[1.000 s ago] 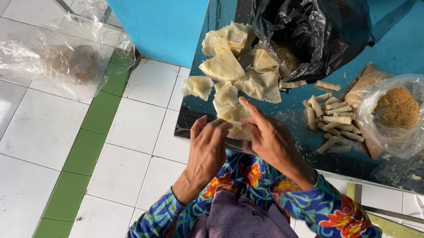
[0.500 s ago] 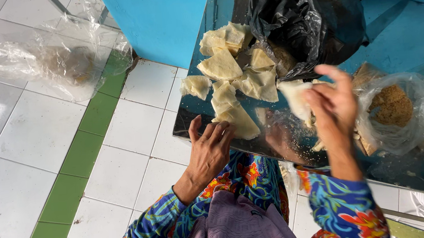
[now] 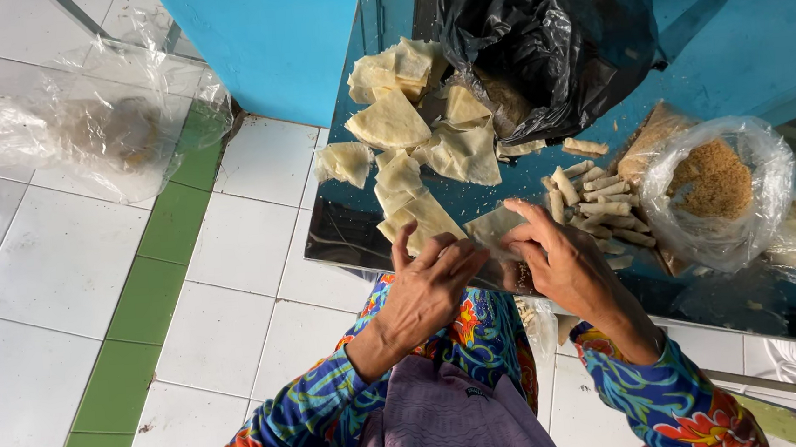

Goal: The person sits at a metal table and rolls pieces of pale dough between their fingers to form cylindrical sticks, placing each finished stick in a growing pile next to a bag of brown powder. They repeatedly take flat dough pieces from the table, twist and roll them by hand, and set the rolled sticks aside.

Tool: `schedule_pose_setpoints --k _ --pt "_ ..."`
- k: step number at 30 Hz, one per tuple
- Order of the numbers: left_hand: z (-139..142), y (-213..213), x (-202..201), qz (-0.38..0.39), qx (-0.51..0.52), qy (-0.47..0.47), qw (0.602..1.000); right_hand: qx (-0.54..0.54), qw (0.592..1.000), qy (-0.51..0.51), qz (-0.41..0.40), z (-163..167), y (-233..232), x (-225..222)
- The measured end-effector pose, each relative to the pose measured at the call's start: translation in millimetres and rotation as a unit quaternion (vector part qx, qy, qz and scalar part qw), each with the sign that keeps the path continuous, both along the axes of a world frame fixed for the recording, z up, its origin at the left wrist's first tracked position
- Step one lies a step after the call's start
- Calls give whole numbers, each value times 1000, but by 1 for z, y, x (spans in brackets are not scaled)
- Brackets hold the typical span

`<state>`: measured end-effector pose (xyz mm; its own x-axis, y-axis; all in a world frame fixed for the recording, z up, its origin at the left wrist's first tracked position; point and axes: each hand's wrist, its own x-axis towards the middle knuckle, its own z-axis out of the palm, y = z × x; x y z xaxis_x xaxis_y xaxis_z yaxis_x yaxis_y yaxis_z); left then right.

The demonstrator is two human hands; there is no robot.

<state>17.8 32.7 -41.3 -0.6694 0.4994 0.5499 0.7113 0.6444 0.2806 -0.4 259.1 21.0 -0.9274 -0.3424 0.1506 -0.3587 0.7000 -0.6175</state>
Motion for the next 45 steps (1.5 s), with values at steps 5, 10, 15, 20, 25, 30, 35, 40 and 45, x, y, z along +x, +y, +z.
schedule_pose_setpoints --k 5,10,15,20,25,30,35,40,45 --pt "-6 7 0 0 -45 9 999 -8 1000 3 -15 -9 -1 4" --pt "-9 6 2 -13 -55 15 998 78 988 136 15 -21 -11 4" --pt "-11 5 2 -14 -55 18 998 44 996 80 -3 -14 -8 1" --pt "-6 2 -3 -25 -8 -9 1000 45 992 107 57 -16 -5 7" --pt "15 7 -22 -5 80 -63 995 -109 994 5 -29 -26 6 -11" --pt "44 13 -51 -100 241 -203 944 -361 900 -238 -57 -17 36 -27" --pt "51 31 -53 -131 309 -425 840 -467 815 -332 -87 -12 38 -18" --pt "41 37 -52 -116 338 -405 841 -432 858 -272 -61 -6 29 -14" --pt "49 36 -59 -88 397 -339 848 -247 963 -59 -91 3 29 -20"
